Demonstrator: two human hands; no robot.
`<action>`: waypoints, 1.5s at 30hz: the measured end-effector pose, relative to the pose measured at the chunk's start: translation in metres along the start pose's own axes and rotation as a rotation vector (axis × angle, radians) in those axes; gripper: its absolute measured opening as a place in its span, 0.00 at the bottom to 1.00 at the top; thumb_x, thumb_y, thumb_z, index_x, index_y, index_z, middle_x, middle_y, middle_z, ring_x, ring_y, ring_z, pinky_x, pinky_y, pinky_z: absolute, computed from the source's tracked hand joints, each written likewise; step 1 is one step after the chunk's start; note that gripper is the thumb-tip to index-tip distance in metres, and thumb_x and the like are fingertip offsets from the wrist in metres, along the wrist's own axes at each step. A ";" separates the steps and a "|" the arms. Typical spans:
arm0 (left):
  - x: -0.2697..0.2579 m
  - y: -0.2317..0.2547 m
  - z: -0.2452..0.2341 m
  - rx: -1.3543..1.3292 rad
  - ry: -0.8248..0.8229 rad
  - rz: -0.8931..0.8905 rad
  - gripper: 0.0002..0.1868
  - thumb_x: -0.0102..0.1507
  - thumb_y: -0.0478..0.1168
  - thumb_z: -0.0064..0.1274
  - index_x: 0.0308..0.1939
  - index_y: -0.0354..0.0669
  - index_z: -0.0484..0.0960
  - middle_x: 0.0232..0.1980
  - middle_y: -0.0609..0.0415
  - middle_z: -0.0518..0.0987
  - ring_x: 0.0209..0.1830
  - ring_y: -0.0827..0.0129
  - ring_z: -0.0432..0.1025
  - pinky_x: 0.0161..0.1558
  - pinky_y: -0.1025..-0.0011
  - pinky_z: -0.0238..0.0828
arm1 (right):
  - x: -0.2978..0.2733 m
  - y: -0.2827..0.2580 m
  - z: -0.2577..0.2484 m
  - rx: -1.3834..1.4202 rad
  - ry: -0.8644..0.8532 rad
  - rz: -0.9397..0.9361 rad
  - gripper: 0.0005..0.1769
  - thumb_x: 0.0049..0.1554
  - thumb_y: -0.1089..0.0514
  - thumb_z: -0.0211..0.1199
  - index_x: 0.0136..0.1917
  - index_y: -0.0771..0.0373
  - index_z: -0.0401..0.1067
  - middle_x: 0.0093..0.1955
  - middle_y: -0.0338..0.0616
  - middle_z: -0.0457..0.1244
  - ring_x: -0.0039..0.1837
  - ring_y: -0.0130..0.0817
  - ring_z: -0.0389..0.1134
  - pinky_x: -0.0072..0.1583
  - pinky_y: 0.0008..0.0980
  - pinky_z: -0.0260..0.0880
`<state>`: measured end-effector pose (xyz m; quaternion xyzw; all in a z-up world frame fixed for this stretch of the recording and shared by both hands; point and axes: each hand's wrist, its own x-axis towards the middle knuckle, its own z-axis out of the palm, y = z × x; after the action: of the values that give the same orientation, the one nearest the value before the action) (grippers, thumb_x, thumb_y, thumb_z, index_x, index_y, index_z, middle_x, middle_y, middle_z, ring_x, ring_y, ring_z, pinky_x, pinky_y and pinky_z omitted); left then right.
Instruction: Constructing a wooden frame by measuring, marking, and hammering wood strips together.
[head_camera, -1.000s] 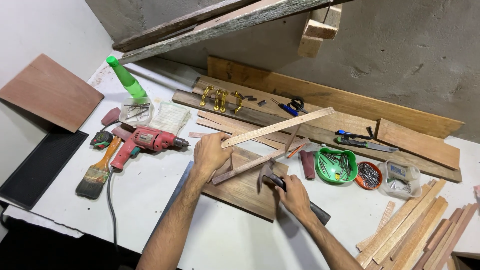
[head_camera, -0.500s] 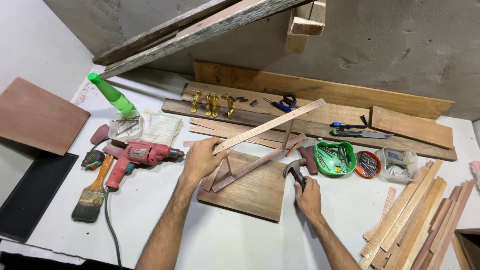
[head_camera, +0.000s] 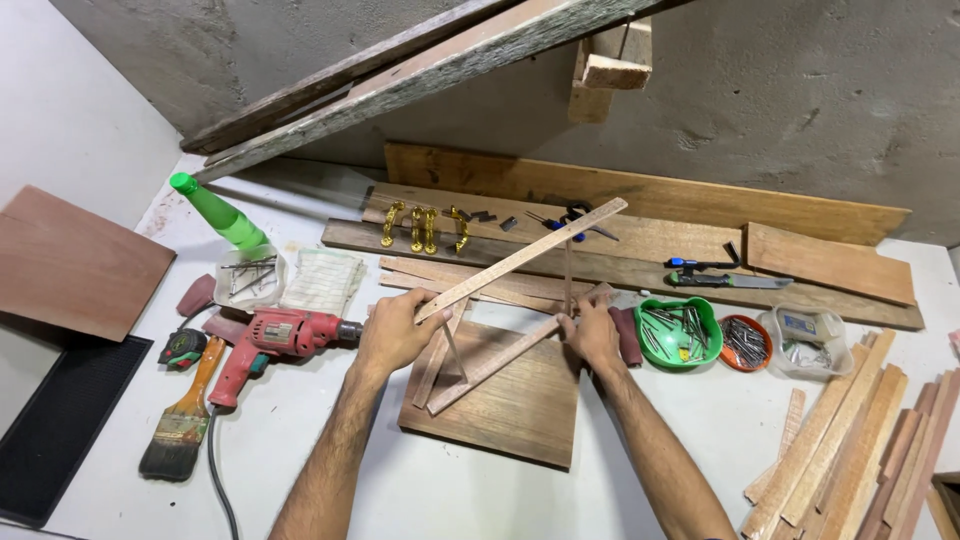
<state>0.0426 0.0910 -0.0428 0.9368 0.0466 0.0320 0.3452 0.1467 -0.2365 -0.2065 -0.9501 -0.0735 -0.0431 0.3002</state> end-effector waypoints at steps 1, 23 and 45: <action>0.003 0.002 -0.006 0.003 0.007 -0.004 0.21 0.60 0.54 0.62 0.49 0.45 0.87 0.36 0.45 0.86 0.36 0.55 0.82 0.41 0.59 0.77 | 0.006 0.000 0.002 0.004 -0.002 -0.007 0.28 0.52 0.52 0.70 0.63 0.64 0.71 0.62 0.64 0.61 0.59 0.63 0.66 0.59 0.53 0.69; -0.063 -0.131 0.106 -0.067 0.204 -0.214 0.16 0.63 0.47 0.58 0.43 0.36 0.85 0.34 0.43 0.84 0.38 0.52 0.77 0.44 0.57 0.72 | 0.062 0.002 0.035 -0.267 -0.301 -0.243 0.09 0.52 0.58 0.66 0.39 0.68 0.78 0.41 0.63 0.69 0.47 0.61 0.71 0.51 0.54 0.72; -0.069 -0.081 0.141 0.077 -0.141 0.749 0.20 0.61 0.42 0.57 0.55 0.40 0.80 0.54 0.49 0.78 0.59 0.58 0.69 0.60 0.53 0.63 | -0.006 -0.045 0.005 -0.221 0.069 -0.462 0.23 0.53 0.57 0.68 0.61 0.68 0.73 0.56 0.61 0.66 0.56 0.59 0.67 0.56 0.50 0.69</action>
<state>-0.0187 0.0542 -0.2039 0.9011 -0.3217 0.0896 0.2766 0.1334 -0.1975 -0.1861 -0.9330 -0.2732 -0.1510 0.1791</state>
